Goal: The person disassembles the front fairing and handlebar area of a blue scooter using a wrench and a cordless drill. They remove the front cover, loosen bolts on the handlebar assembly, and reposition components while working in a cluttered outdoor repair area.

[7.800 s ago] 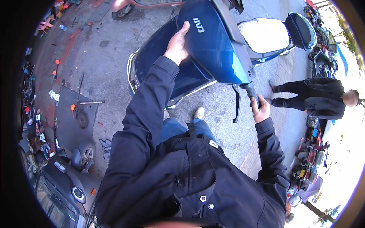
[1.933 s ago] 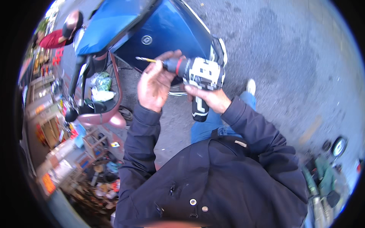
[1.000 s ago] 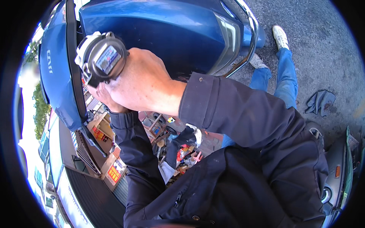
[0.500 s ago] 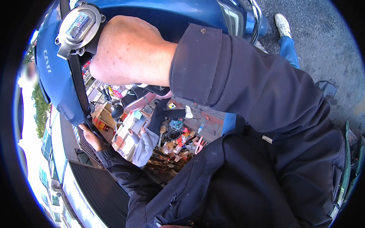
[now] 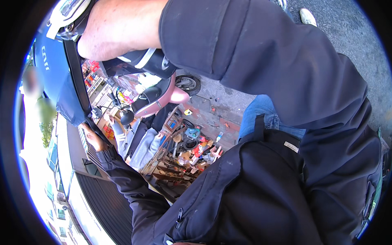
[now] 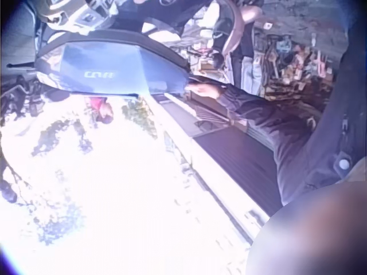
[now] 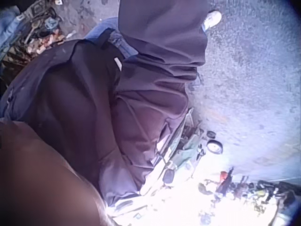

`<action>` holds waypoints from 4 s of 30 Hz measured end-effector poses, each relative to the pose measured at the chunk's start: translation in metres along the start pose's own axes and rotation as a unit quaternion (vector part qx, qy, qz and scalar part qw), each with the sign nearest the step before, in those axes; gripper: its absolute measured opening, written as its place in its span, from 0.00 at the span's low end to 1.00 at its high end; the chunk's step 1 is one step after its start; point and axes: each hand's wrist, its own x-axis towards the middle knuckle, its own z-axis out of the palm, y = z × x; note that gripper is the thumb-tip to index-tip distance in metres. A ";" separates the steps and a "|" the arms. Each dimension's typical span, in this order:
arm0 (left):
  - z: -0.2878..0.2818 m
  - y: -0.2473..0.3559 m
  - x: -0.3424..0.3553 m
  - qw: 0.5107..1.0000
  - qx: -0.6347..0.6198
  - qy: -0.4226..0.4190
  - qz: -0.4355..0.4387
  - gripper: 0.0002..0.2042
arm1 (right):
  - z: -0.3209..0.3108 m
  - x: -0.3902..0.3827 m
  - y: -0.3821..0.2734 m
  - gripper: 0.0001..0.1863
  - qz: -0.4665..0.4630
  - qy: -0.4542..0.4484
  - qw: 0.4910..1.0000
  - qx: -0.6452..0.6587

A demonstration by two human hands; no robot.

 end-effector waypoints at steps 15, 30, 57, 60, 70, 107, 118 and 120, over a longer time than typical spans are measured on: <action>-0.018 -0.041 0.017 1.000 -0.011 -0.015 -0.014 0.24 | 0.017 0.006 -0.005 0.16 0.011 -0.055 0.996 -0.067; -0.006 -0.030 -0.006 0.998 -0.057 -0.015 -0.030 0.26 | 0.049 0.006 0.020 0.12 -0.153 0.079 0.985 0.009; 0.077 0.250 -0.145 0.953 -0.219 0.208 -0.006 0.12 | -0.006 0.022 -0.013 0.14 0.309 -0.063 0.862 0.398; 0.151 0.277 -0.126 0.722 -0.665 0.005 -0.191 0.17 | 0.001 0.028 -0.015 0.13 0.322 -0.070 0.865 0.379; 0.219 0.302 -0.046 0.337 -0.915 0.022 -0.221 0.10 | -0.012 0.028 -0.013 0.17 0.342 -0.086 0.859 0.372; 0.282 0.318 -0.033 0.342 -0.882 0.203 -0.252 0.19 | -0.071 0.075 -0.031 0.14 0.393 -0.187 0.842 0.319; 0.290 0.331 -0.025 0.690 -0.690 0.168 -0.141 0.17 | -0.097 0.097 -0.037 0.13 0.394 -0.217 0.858 0.247; 0.273 0.340 -0.023 0.460 -0.858 0.187 -0.134 0.17 | -0.103 0.105 -0.029 0.13 0.378 -0.253 0.855 0.250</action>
